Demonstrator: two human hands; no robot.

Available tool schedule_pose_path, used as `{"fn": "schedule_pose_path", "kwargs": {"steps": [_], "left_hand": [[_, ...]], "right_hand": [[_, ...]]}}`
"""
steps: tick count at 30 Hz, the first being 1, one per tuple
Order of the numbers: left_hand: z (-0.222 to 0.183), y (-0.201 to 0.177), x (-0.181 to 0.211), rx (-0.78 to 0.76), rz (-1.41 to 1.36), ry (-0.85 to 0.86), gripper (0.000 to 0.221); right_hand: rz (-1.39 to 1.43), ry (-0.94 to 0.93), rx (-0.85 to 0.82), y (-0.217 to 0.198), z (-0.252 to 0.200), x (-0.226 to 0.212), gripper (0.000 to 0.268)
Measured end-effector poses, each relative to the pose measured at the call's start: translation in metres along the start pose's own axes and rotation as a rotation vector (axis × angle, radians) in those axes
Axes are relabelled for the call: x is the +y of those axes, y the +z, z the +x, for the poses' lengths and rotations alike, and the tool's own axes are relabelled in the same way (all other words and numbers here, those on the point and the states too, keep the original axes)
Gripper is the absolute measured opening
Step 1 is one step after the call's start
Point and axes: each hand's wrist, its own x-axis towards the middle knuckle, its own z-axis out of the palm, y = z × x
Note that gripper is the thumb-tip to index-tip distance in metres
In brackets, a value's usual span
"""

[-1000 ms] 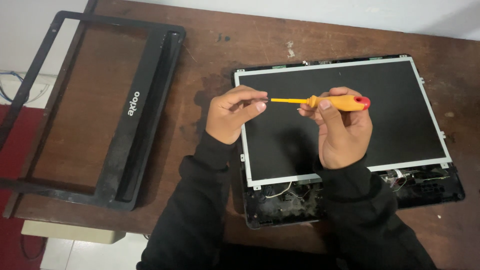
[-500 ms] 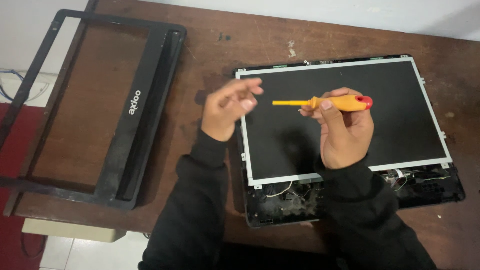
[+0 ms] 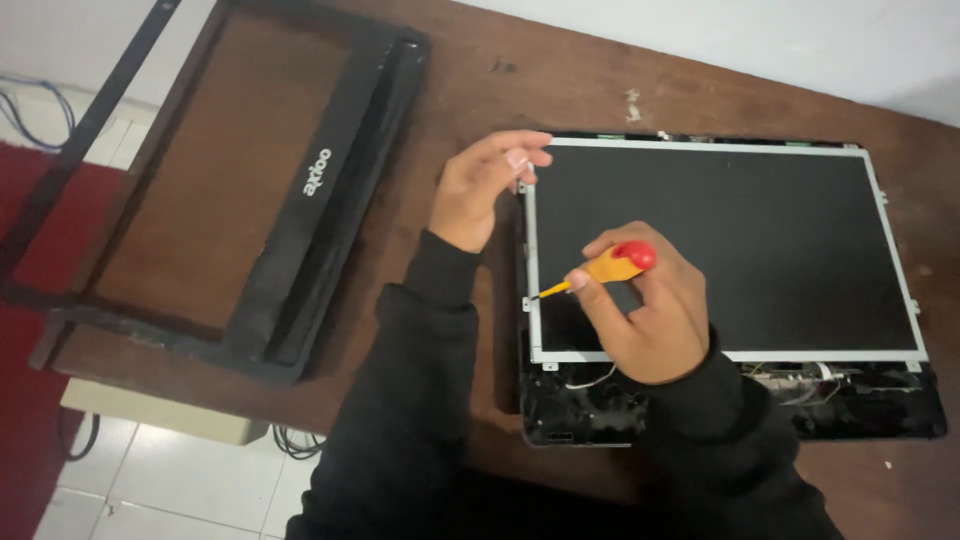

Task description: Disassembling a computer monitor by removing screws from the frame using a screwdriver

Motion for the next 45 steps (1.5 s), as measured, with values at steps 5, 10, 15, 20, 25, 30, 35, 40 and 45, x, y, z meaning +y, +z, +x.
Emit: {"fn": "schedule_pose_path", "kwargs": {"steps": [5,10,15,20,25,30,35,40,45], "left_hand": [[-0.002,0.006,0.01,0.008,-0.029,-0.041,0.031],[-0.003,0.007,0.016,-0.005,-0.015,-0.053,0.032],[-0.004,0.008,0.022,-0.032,-0.002,-0.062,0.035],[-0.004,0.007,0.018,-0.042,-0.008,-0.078,0.034],[-0.001,0.004,0.017,-0.052,-0.002,-0.085,0.032],[-0.011,0.001,0.092,-0.509,0.314,-0.258,0.023],[-0.017,0.004,0.119,-0.713,0.537,-0.43,0.024],[-0.017,0.006,0.11,-0.701,0.582,-0.469,0.024],[-0.015,0.007,0.097,-0.66,0.632,-0.493,0.028]], "right_hand": [[0.075,0.104,-0.05,-0.002,-0.001,-0.007,0.013],[0.16,0.105,-0.064,0.001,-0.001,-0.005,0.009],[0.185,0.117,-0.067,0.001,0.0,-0.007,0.011],[0.164,0.096,-0.067,0.003,0.0,-0.003,0.011],[0.15,0.102,-0.066,0.005,0.001,-0.006,0.011],[-0.076,0.028,-0.134,0.007,0.008,-0.011,0.019],[-0.078,-0.152,-0.058,0.019,0.003,-0.006,0.025],[-0.04,-0.143,-0.039,0.022,0.001,-0.007,0.026],[-0.088,-0.11,-0.053,0.019,0.002,-0.002,0.023]]}}
